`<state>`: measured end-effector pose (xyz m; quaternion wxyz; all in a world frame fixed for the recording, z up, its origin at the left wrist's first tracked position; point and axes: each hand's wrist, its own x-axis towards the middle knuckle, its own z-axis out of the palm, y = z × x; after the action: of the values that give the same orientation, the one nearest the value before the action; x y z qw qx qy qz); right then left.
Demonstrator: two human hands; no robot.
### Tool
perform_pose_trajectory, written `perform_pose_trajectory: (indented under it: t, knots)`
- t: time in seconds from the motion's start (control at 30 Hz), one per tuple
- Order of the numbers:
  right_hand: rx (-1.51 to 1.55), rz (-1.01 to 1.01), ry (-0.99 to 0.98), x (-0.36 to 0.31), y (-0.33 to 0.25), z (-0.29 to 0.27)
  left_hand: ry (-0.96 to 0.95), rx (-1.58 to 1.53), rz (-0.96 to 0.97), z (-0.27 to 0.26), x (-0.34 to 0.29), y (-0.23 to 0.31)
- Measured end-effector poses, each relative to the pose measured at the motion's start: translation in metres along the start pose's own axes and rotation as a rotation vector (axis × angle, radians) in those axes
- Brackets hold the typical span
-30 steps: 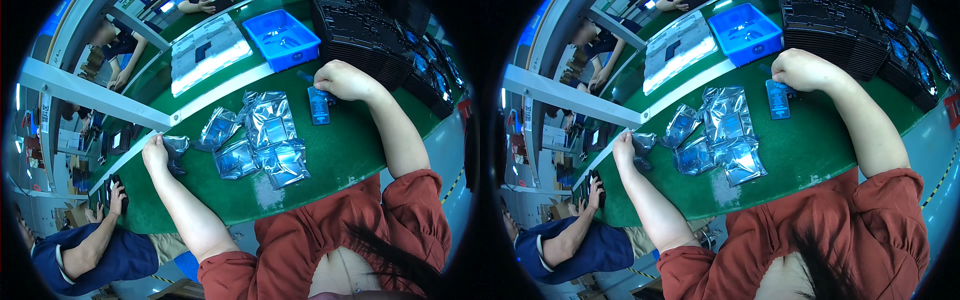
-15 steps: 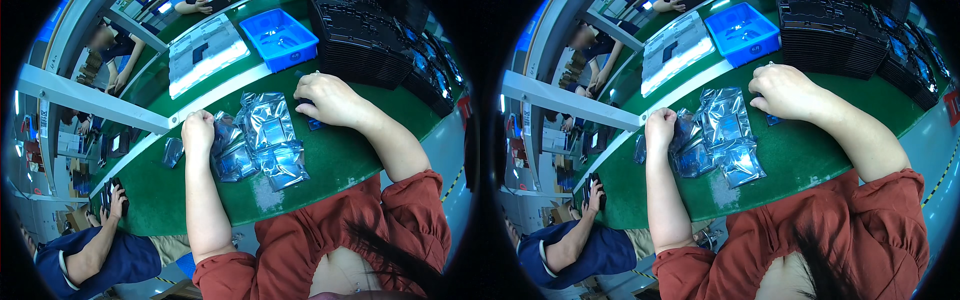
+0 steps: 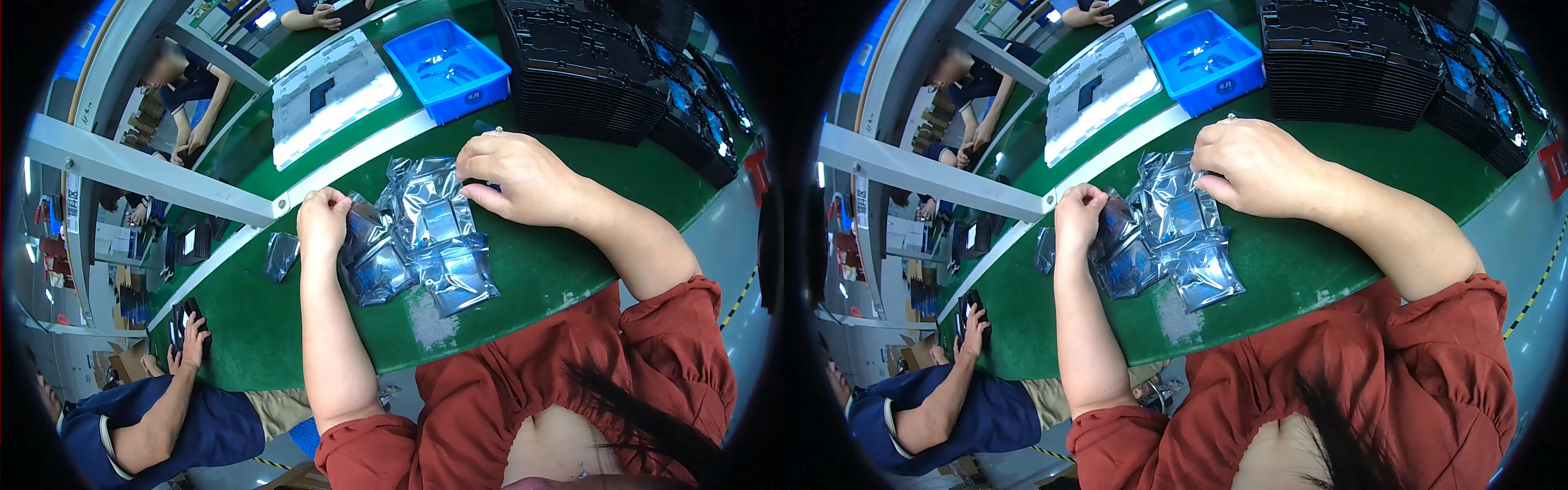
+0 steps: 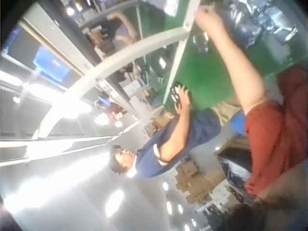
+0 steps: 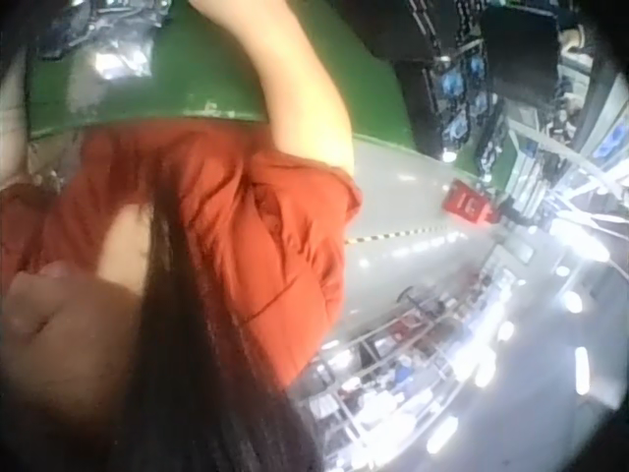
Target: The person unpacks small blue electronic components from silver anti-static bags and places them into black plastic trays. The person handles the components one by one, opening the bags and arranging the items into the tray slots. The person also stacks the filled trays on the green workbench.
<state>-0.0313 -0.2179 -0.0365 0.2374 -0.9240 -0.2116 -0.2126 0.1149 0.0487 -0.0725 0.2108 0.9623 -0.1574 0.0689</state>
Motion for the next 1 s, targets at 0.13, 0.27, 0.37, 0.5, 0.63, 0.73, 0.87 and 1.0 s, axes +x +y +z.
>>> perform_pose_trajectory:
  t: [0.13,0.27,0.37,0.5,0.63,0.73,0.87,1.0]
  knots:
    - [0.075,-0.115,0.159,-0.001,0.002,0.003,0.241,-0.419,0.083,-0.026,-0.012,0.014]
    - [0.193,-0.21,0.367,0.003,-0.013,0.001,0.275,-0.593,0.231,-0.051,-0.043,0.059]
    - [0.237,-0.198,0.39,-0.003,-0.026,-0.003,0.133,-0.437,0.407,-0.051,-0.071,0.103]
    - [0.172,-0.176,0.199,-0.009,-0.035,-0.003,-0.012,-0.313,0.595,-0.045,-0.092,0.121]
    - [0.076,-0.237,-0.061,-0.008,-0.035,-0.014,-0.111,-0.218,0.661,-0.043,-0.094,0.122]
    - [0.054,-0.378,-0.064,-0.006,-0.033,-0.017,-0.27,-0.478,0.554,-0.044,-0.091,0.118]
    - [-0.039,-0.557,0.122,-0.009,-0.037,-0.011,-0.372,-0.665,0.44,-0.051,-0.09,0.116]
    - [-0.128,-0.614,0.143,-0.007,-0.043,-0.013,-0.372,-0.716,0.375,-0.05,-0.091,0.113]
